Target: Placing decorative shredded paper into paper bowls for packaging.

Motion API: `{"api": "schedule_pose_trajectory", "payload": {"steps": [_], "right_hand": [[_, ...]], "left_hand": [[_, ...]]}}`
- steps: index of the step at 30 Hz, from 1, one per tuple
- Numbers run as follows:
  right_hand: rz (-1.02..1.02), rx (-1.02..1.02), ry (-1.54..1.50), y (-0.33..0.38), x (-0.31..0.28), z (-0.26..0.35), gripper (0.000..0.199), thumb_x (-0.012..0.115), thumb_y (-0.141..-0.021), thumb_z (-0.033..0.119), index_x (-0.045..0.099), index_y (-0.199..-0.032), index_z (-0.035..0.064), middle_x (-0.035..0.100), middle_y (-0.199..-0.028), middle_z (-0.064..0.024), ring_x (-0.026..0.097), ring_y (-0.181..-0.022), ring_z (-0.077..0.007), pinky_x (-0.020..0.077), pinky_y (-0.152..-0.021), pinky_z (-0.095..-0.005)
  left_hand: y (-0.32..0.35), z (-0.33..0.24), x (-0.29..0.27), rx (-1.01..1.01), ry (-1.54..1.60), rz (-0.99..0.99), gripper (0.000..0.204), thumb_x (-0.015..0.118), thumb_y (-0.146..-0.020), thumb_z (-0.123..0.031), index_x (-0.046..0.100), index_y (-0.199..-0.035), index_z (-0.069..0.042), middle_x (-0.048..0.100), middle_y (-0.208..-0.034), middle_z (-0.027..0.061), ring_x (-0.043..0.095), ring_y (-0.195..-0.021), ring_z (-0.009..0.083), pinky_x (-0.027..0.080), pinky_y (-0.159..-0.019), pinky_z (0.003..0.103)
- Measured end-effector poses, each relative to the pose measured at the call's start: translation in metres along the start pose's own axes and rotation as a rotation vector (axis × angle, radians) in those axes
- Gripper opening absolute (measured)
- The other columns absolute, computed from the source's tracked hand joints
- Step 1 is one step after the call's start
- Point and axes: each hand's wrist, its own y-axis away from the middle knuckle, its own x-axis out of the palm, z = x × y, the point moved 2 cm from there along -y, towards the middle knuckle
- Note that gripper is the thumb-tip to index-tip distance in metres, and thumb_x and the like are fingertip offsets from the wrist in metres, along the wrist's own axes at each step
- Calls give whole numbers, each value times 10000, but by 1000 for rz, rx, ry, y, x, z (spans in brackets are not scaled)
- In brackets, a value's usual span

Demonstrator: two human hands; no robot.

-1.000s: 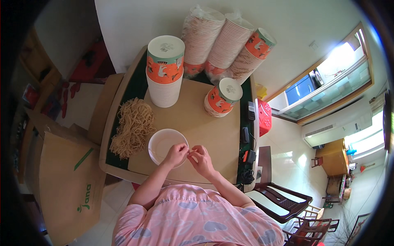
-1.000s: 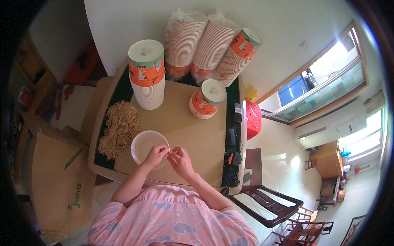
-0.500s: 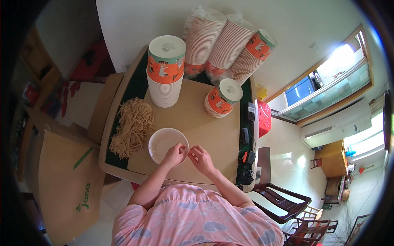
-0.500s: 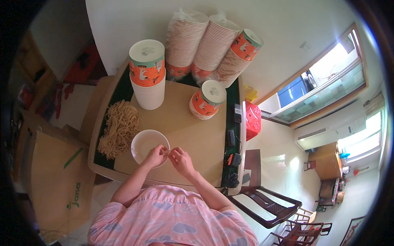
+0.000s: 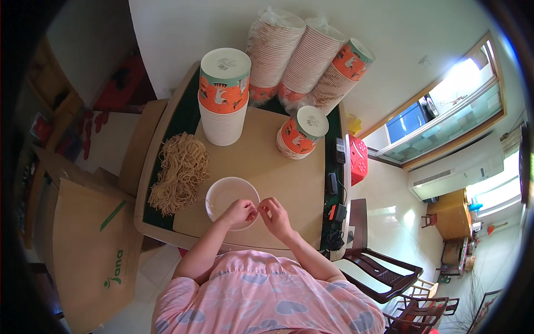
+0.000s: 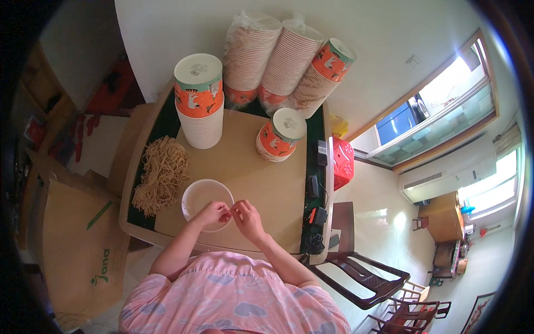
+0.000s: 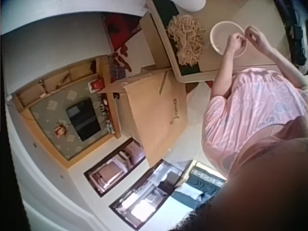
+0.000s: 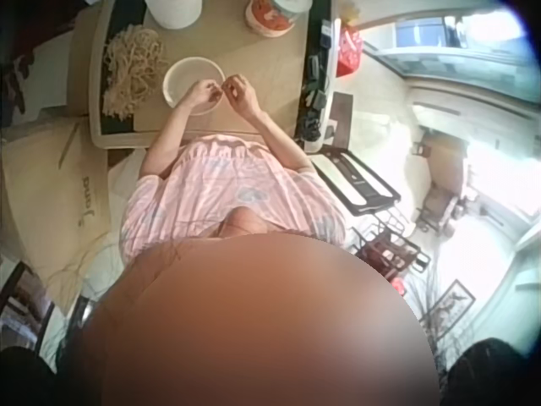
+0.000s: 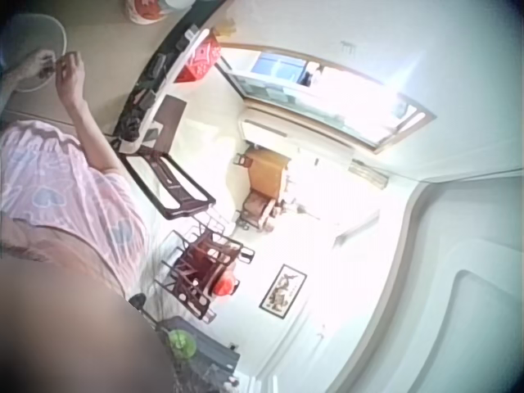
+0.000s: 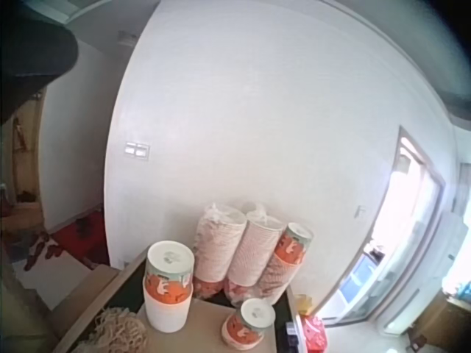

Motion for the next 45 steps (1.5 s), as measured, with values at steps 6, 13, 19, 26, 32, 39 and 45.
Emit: {"api": "schedule_pose_trajectory", "payload": {"steps": [6,13,19,26,32,39,45], "right_hand": [[55,-55,-23,4,10,-5,67,604,-793,34,567,-846,15,558,-880,-118,585,-721,-251,490,-593,-321],[68,-39,3,4,12,-5,87,608,-787,47,571,-861,22,551,-924,-134,582,-785,-292,516,-639,-345],[75,-64,36,2,12,-5,85,607,-791,60,575,-861,26,551,-924,-140,580,-773,-302,511,-633,-359],[85,-68,17,3,13,-6,82,616,-783,47,565,-839,18,548,-908,-141,580,-765,-303,507,-617,-353],[81,-20,-24,0,10,-4,77,604,-784,66,579,-849,31,554,-845,-133,559,-735,-324,470,-627,-390],[100,-66,-31,-2,10,-3,81,609,-788,42,565,-852,18,556,-898,-138,578,-753,-298,497,-620,-352],[134,-80,-19,-1,12,-4,75,607,-785,45,575,-851,28,558,-913,-136,577,-772,-302,497,-637,-353]], "left_hand": [[-5,4,2,-48,62,-54,273,480,-910,-224,571,-721,-50,477,-548,-14,410,-415,59,292,-362,219],[7,-11,1,-277,512,40,198,499,-904,-253,537,-760,-122,367,-519,-75,276,-367,21,182,-320,198],[6,-2,-2,-281,547,4,166,522,-891,-227,550,-762,-127,367,-524,-84,271,-372,16,174,-326,186],[7,-7,-8,-325,458,40,182,545,-878,-245,576,-775,-98,387,-521,-78,271,-364,24,177,-333,190],[8,-14,-11,-238,288,30,233,554,-873,-255,592,-756,-58,365,-500,-75,272,-364,32,166,-339,210],[7,-10,-8,-248,332,42,233,521,-891,-254,591,-759,-75,346,-486,-80,262,-357,34,168,-338,210],[5,-6,-10,-207,183,110,279,473,-914,-255,594,-732,-82,371,-481,-69,295,-367,34,185,-335,217]]}}
